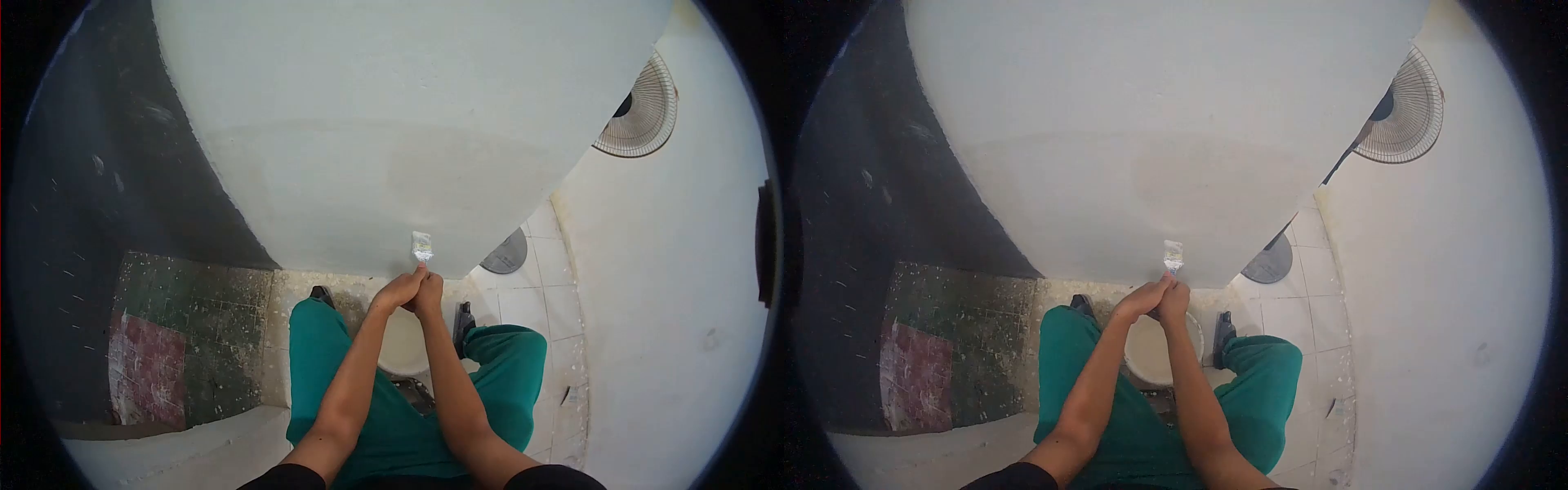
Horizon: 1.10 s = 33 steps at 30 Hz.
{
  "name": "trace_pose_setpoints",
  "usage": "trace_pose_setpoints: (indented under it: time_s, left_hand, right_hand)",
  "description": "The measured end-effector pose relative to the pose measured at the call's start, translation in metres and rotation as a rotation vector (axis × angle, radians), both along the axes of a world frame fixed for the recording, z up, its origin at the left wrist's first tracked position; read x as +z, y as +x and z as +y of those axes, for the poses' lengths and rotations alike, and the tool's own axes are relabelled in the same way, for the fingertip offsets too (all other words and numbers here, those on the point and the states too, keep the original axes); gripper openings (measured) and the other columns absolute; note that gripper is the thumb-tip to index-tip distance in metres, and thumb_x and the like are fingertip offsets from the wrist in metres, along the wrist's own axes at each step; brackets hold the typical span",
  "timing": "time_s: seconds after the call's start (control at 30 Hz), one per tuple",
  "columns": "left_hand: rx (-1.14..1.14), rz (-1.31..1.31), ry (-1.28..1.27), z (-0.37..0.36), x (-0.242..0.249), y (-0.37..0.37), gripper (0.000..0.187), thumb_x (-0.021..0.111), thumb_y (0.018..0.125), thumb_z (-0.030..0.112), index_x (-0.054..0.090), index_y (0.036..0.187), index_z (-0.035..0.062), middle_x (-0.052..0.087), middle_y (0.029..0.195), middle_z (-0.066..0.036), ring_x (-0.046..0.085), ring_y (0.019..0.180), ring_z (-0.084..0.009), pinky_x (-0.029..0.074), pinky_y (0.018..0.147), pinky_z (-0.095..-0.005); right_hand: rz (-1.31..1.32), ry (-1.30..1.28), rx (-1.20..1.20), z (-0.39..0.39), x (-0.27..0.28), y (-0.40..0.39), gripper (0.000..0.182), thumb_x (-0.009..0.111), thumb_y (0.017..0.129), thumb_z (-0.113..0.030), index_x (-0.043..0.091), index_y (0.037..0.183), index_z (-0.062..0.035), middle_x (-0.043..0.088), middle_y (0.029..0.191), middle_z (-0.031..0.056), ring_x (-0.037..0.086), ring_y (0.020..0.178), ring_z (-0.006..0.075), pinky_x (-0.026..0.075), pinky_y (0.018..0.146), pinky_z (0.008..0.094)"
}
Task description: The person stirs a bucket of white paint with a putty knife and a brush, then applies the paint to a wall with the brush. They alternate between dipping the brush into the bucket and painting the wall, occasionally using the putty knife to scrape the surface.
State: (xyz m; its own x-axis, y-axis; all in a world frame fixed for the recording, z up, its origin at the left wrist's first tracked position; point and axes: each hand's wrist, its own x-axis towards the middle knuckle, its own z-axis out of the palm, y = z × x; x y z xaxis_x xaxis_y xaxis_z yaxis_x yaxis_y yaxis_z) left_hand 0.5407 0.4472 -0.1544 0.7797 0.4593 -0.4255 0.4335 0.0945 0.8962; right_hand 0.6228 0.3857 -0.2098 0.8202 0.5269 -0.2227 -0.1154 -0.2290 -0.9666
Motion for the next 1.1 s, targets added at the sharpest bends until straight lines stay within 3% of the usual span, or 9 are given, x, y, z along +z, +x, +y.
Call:
trace_pose_setpoints:
  time_s: [0.03,0.23,0.43,0.53,0.63,0.73,0.83,0.93,1.1]
  left_hand:
    - [-0.003,0.034,0.006,0.0,-0.004,0.002,0.072,0.027,0.1,0.06,0.06,0.128,0.0019,0.062,0.124,-0.017,0.057,0.113,-0.0262,0.04,0.1,-0.0366]
    - [0.012,-0.04,-0.099,0.002,-0.01,0.011,0.072,0.028,0.1,0.059,0.057,0.131,0.0012,0.06,0.128,-0.017,0.055,0.118,-0.0251,0.041,0.1,-0.0345]
    - [0.084,-0.156,-0.048,0.007,-0.014,0.016,0.069,0.032,0.101,0.057,0.055,0.132,-0.0012,0.06,0.127,-0.015,0.056,0.115,-0.0223,0.043,0.099,-0.0344]
    - [0.136,-0.2,-0.033,0.014,-0.012,0.021,0.069,0.037,0.101,0.055,0.054,0.132,-0.0036,0.06,0.126,-0.015,0.056,0.115,-0.0213,0.043,0.099,-0.0333]
    - [0.106,-0.322,0.006,0.007,0.026,0.013,0.067,0.044,0.1,0.052,0.049,0.136,-0.0042,0.059,0.126,-0.015,0.056,0.115,-0.021,0.046,0.095,-0.0321]
    - [0.13,-0.441,0.052,0.001,0.026,0.015,0.062,0.051,0.098,0.049,0.055,0.126,-0.0063,0.064,0.109,-0.017,0.061,0.1,-0.0218,0.049,0.089,-0.0333]
    - [0.094,-0.472,0.004,-0.004,0.037,0.01,0.06,0.052,0.098,0.049,0.056,0.123,-0.0052,0.064,0.109,-0.016,0.062,0.095,-0.0203,0.052,0.079,-0.0317]
    - [-0.014,-0.411,-0.05,-0.005,0.038,0.012,0.06,0.051,0.099,0.049,0.051,0.134,-0.0005,0.061,0.117,-0.011,0.06,0.1,-0.0165,0.054,0.079,-0.0312]
    - [-0.132,-0.148,-0.143,-0.007,0.006,0.013,0.062,0.036,0.101,0.056,0.058,0.119,0.0007,0.065,0.104,-0.01,0.063,0.088,-0.016,0.054,0.074,-0.0315]
  right_hand:
    - [0.031,0.02,-0.001,0.001,-0.005,0.002,0.043,0.052,0.096,-0.028,0.061,0.078,0.0098,0.064,0.07,0.0188,0.059,0.063,0.0235,0.045,0.058,0.042]
    - [0.003,0.061,-0.024,0.003,0.005,0.005,0.04,0.052,0.096,-0.027,0.059,0.075,0.007,0.062,0.067,0.0167,0.057,0.061,0.0228,0.045,0.056,0.0419]
    - [-0.061,0.035,0.009,0.018,-0.006,0.019,0.037,0.051,0.096,-0.025,0.059,0.077,0.0047,0.062,0.069,0.0127,0.057,0.061,0.0204,0.044,0.055,0.0408]
    - [-0.224,0.102,-0.024,0.028,-0.002,0.02,0.036,0.048,0.099,-0.025,0.058,0.079,0.0022,0.059,0.069,0.0078,0.055,0.06,0.0174,0.042,0.052,0.0391]
    - [-0.095,0.384,0.054,0.024,0.022,0.023,0.036,0.044,0.103,-0.028,0.057,0.084,-0.0002,0.055,0.069,0.0035,0.051,0.058,0.0134,0.04,0.049,0.0335]
    - [0.08,0.504,0.046,0.008,0.066,0.015,0.031,0.044,0.105,-0.027,0.055,0.09,-0.0025,0.054,0.072,0.0003,0.051,0.062,0.008,0.043,0.055,0.0233]
    - [0.055,0.559,0.058,-0.003,0.081,0.012,0.031,0.044,0.105,-0.029,0.055,0.092,-0.0028,0.054,0.071,0.0006,0.052,0.061,0.0074,0.042,0.052,0.0219]
    - [0.029,0.5,-0.017,-0.017,0.093,0.006,0.033,0.044,0.104,-0.03,0.057,0.089,-0.0029,0.052,0.069,0.0011,0.047,0.057,0.0082,0.038,0.048,0.025]
    - [0.047,0.144,-0.032,-0.028,0.049,0.004,0.035,0.045,0.1,-0.023,0.056,0.078,0.0022,0.053,0.066,0.0063,0.05,0.06,0.0154,0.042,0.057,0.0351]
